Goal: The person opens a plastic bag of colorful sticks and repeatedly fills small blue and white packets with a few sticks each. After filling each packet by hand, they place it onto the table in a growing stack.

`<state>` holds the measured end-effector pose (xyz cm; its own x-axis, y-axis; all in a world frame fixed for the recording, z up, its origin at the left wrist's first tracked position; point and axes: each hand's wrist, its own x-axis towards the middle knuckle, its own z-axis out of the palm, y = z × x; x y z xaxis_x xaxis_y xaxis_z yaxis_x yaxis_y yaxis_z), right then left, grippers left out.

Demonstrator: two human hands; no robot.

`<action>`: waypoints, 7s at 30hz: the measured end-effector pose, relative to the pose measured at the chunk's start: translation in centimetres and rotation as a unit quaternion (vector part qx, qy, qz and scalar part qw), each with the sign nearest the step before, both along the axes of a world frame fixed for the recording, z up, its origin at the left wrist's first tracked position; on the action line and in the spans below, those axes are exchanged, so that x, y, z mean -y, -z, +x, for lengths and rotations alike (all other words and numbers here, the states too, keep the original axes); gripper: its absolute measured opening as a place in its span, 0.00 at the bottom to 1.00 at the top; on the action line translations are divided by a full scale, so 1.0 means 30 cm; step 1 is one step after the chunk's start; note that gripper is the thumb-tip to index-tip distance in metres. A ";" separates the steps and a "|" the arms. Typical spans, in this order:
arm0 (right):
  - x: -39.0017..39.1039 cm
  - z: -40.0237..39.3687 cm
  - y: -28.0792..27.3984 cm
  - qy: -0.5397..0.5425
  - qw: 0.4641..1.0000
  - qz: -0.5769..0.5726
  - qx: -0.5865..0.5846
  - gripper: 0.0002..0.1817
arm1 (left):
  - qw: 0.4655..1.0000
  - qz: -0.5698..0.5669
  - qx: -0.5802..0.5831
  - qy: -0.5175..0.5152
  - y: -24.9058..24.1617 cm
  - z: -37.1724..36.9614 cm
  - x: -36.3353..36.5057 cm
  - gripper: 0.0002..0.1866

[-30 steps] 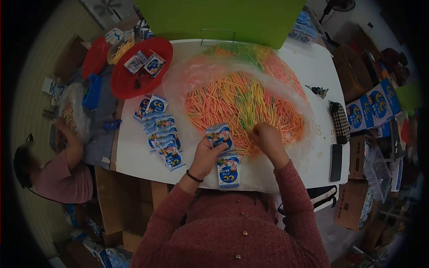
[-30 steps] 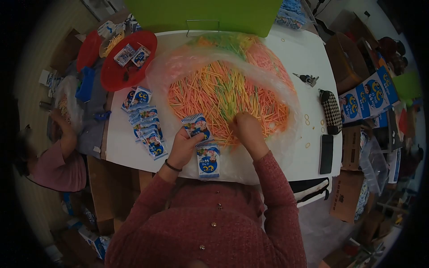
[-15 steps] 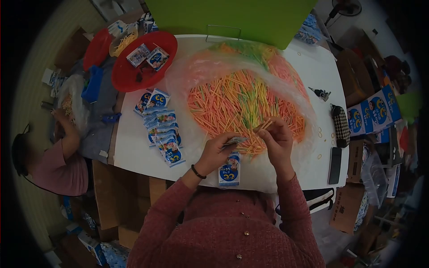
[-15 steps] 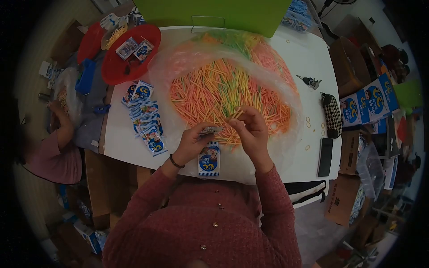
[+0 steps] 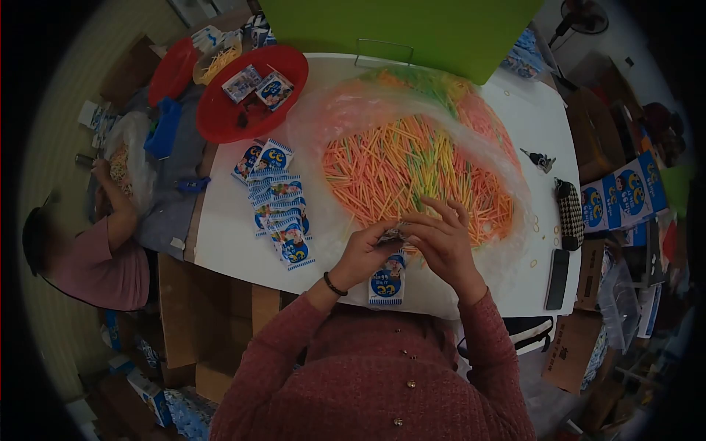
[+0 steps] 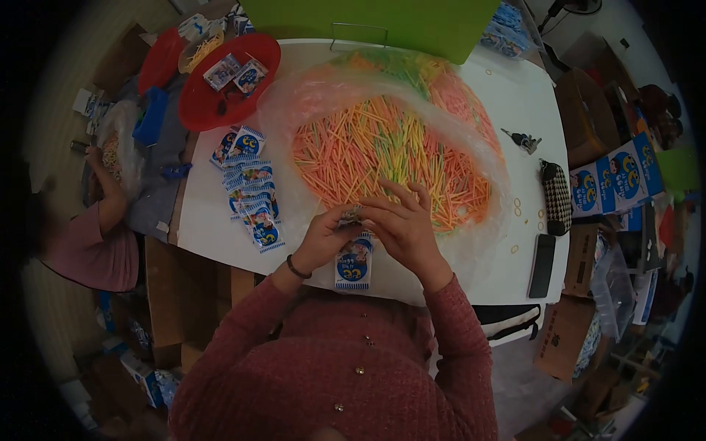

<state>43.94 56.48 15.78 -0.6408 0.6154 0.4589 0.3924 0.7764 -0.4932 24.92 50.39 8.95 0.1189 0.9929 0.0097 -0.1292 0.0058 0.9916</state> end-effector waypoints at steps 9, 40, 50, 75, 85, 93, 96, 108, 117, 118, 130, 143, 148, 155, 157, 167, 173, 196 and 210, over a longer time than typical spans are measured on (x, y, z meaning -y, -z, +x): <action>0.026 0.060 -0.081 0.002 0.973 -0.154 -0.169 0.21 | 0.972 0.009 0.024 -0.233 -0.046 -0.134 0.202 0.16; -0.018 0.021 0.191 0.199 0.961 -0.021 0.191 0.11 | 0.921 0.062 -0.361 -0.134 -0.005 -0.059 0.167 0.11; -0.043 0.080 0.193 0.220 0.954 -0.012 0.202 0.12 | 0.988 -0.004 -0.013 -0.156 -0.046 -0.081 0.079 0.09; -0.196 0.126 0.226 0.212 0.670 -0.440 -0.560 0.11 | 0.912 -0.249 0.324 -0.028 -0.031 -0.010 -0.052 0.11; -0.105 0.067 0.296 0.175 0.888 -0.337 -0.259 0.07 | 0.985 -0.099 0.084 -0.116 0.016 0.030 -0.113 0.11; -0.187 0.107 0.279 0.206 0.788 -0.337 -0.472 0.08 | 0.984 -0.012 0.031 -0.174 -0.083 0.072 -0.231 0.19; -0.158 0.152 0.311 0.179 0.894 -0.282 -0.299 0.10 | 0.961 0.005 0.122 -0.248 -0.070 0.030 -0.246 0.15; -0.202 0.164 0.292 0.175 0.741 -0.410 -0.502 0.10 | 0.932 -0.209 0.291 -0.053 -0.079 -0.036 -0.146 0.14; -0.207 0.175 0.202 0.095 0.489 -0.583 -0.642 0.10 | 0.919 -0.244 0.309 -0.037 -0.063 -0.006 -0.120 0.15; -0.194 0.147 0.172 0.155 0.502 -0.580 -0.623 0.10 | 0.924 -0.227 0.305 -0.034 -0.052 -0.004 -0.119 0.14; -0.091 0.102 0.116 0.132 0.828 -0.357 -0.412 0.09 | 0.965 -0.142 0.219 0.002 -0.018 0.025 -0.078 0.11; -0.059 -0.023 -0.019 -0.027 0.980 -0.117 -0.155 0.06 | 0.997 -0.003 0.064 0.043 -0.049 0.031 -0.063 0.13; -0.021 -0.030 0.004 0.020 0.838 -0.377 -0.393 0.07 | 0.997 -0.008 0.050 0.060 -0.035 0.030 -0.056 0.13; -0.028 -0.014 0.034 -0.041 0.751 -0.460 -0.471 0.08 | 0.997 0.020 0.022 0.076 -0.015 0.037 -0.060 0.12; -0.017 -0.025 0.010 -0.039 0.794 -0.427 -0.430 0.08 | 0.996 -0.023 0.032 0.074 -0.054 0.032 -0.052 0.12; -0.042 -0.018 0.024 0.002 0.764 -0.427 -0.484 0.06 | 0.995 -0.001 0.043 0.089 0.003 0.039 -0.053 0.13; -0.024 -0.017 -0.007 -0.020 0.906 -0.244 -0.346 0.04 | 0.993 -0.051 0.071 0.075 -0.018 0.043 -0.056 0.13; -0.006 -0.013 0.027 -0.029 0.872 -0.411 -0.264 0.10 | 0.989 -0.058 0.120 0.056 0.002 0.060 -0.058 0.15; -0.078 0.035 -0.032 0.092 0.985 -0.111 -0.097 0.10 | 0.954 -0.150 0.255 0.042 -0.120 0.043 -0.111 0.19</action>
